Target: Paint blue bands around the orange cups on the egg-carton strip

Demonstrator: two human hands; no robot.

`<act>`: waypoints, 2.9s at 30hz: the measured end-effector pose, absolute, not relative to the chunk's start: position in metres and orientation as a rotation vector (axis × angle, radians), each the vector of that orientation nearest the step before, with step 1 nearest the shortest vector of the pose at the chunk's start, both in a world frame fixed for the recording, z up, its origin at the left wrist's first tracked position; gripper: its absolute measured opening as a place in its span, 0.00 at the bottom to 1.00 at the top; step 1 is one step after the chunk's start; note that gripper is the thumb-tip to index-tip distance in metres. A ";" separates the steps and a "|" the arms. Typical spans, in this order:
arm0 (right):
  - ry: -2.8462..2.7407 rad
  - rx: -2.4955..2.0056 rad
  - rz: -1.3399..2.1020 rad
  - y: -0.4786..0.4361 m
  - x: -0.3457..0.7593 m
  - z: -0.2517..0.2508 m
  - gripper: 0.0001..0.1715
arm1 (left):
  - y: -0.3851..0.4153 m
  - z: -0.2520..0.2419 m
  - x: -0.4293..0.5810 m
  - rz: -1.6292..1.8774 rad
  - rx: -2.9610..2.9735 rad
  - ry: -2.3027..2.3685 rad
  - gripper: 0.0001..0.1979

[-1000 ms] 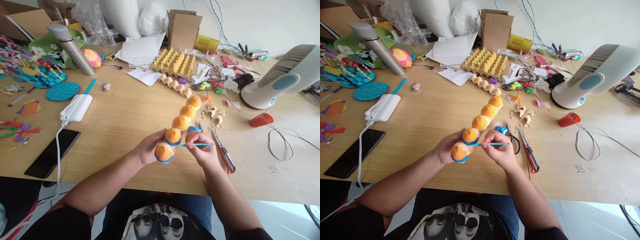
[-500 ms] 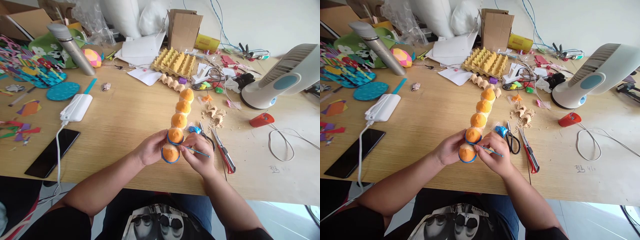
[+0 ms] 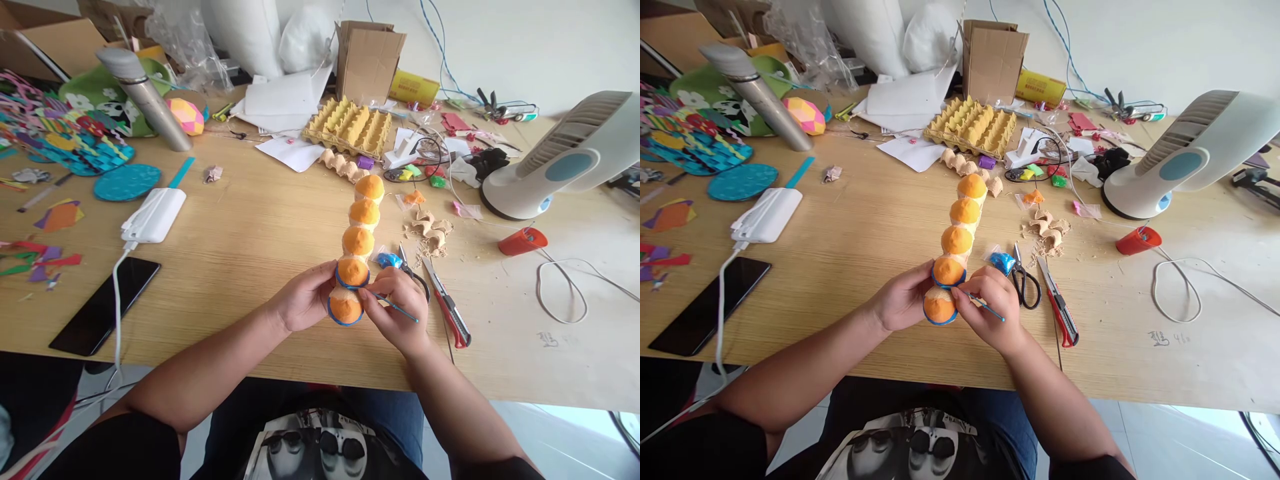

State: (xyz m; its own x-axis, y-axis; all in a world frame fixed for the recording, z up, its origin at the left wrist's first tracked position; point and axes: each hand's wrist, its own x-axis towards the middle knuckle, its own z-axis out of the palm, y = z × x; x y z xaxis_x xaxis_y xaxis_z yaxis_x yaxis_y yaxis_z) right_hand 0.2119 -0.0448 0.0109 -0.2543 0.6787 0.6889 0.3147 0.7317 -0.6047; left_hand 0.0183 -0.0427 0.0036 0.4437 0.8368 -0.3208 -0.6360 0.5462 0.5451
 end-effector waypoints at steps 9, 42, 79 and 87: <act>-1.844 -0.791 0.401 -0.043 0.211 0.010 0.11 | -0.042 -0.002 0.018 0.968 0.408 0.604 0.12; -1.837 -0.804 0.509 -0.040 0.214 0.011 0.11 | -0.042 -0.004 0.020 1.066 0.557 0.654 0.18; -1.751 -0.612 0.742 -0.039 0.220 0.016 0.09 | -0.036 -0.008 0.009 0.889 0.580 0.515 0.17; -1.785 -0.584 0.736 -0.039 0.218 0.016 0.10 | -0.035 -0.011 0.010 0.844 0.620 0.463 0.20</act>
